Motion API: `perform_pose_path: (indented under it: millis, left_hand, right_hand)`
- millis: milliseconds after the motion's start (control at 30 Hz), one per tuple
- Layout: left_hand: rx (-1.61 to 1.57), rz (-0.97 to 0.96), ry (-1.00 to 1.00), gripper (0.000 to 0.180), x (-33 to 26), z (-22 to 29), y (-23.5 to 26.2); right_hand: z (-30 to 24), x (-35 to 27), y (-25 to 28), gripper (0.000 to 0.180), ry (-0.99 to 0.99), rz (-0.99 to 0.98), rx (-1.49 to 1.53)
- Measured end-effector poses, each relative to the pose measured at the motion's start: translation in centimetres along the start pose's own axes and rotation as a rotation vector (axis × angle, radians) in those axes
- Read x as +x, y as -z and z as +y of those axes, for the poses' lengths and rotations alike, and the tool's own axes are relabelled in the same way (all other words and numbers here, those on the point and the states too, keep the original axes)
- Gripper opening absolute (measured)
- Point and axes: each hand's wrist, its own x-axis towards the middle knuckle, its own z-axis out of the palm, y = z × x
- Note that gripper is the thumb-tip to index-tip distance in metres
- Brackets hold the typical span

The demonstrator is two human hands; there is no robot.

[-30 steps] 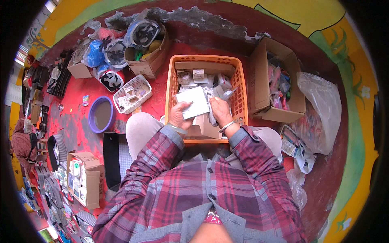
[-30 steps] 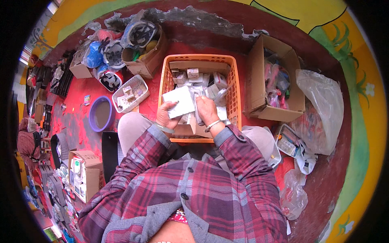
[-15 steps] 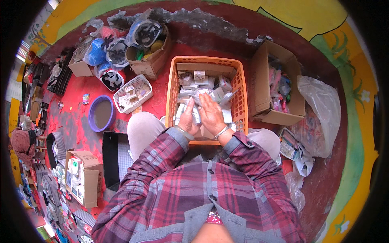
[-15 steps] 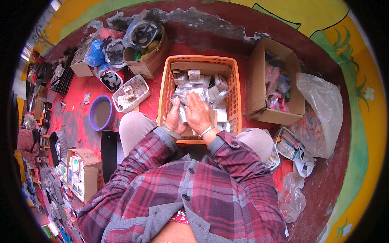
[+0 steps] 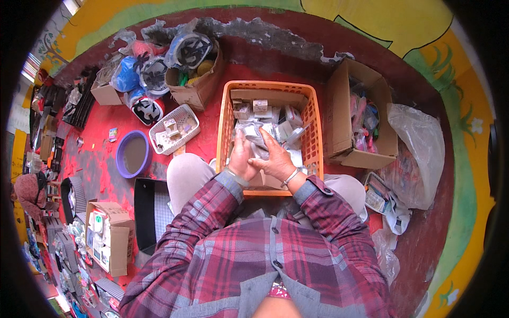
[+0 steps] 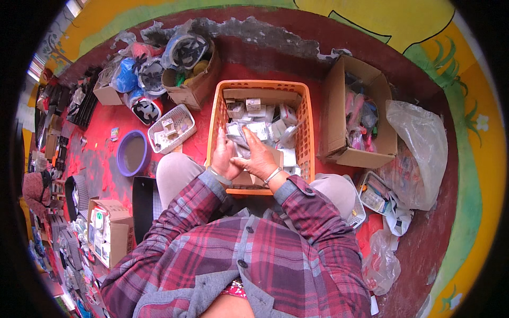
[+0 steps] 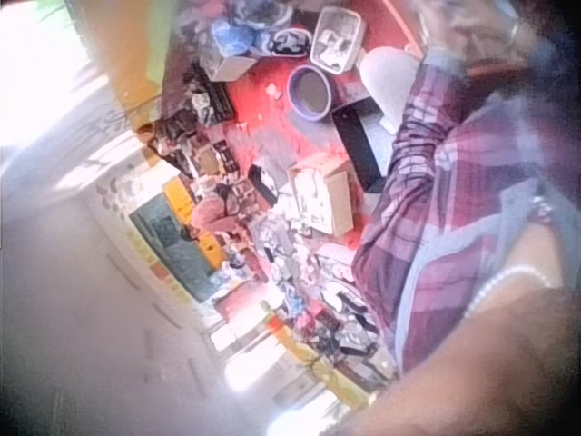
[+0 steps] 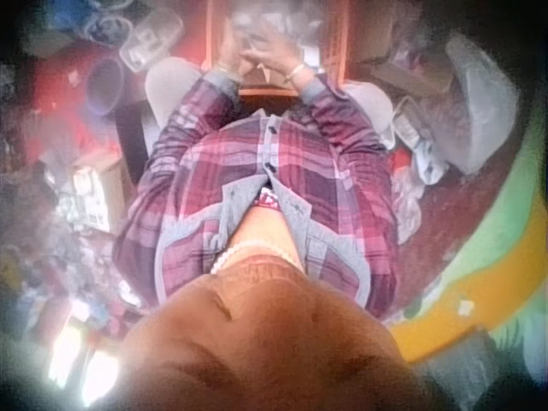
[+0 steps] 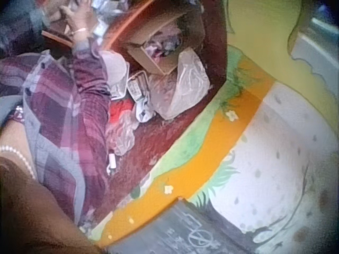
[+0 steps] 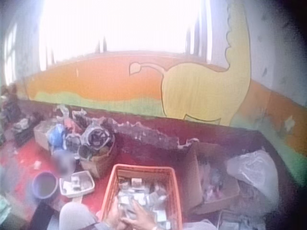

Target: The person cleans small boxed items with a cloth and sorts them into a larger orange crate and a black tray while sitting on the floor.

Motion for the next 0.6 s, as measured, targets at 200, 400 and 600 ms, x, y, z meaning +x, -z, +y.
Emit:
perform_pose_path:
  millis: [200, 400, 600]
  left_hand:
    - [0.338, 0.223, -0.008, 0.065, -0.8, 1.1, -0.7]
    - [-0.127, -0.183, -0.087, 0.055, -1.2, 1.4, -2.3]
    - [-0.119, 0.062, -0.075, 0.041, -0.4, 1.9, -0.1]
  right_hand:
    - [2.6, 1.5, 2.8, 0.044, -0.260, 0.344, 0.865]
    - [2.0, 1.1, 3.5, 0.030, -0.323, 0.189, 1.306]
    - [3.5, 2.5, 4.9, 0.040, -0.395, 0.168, 0.316]
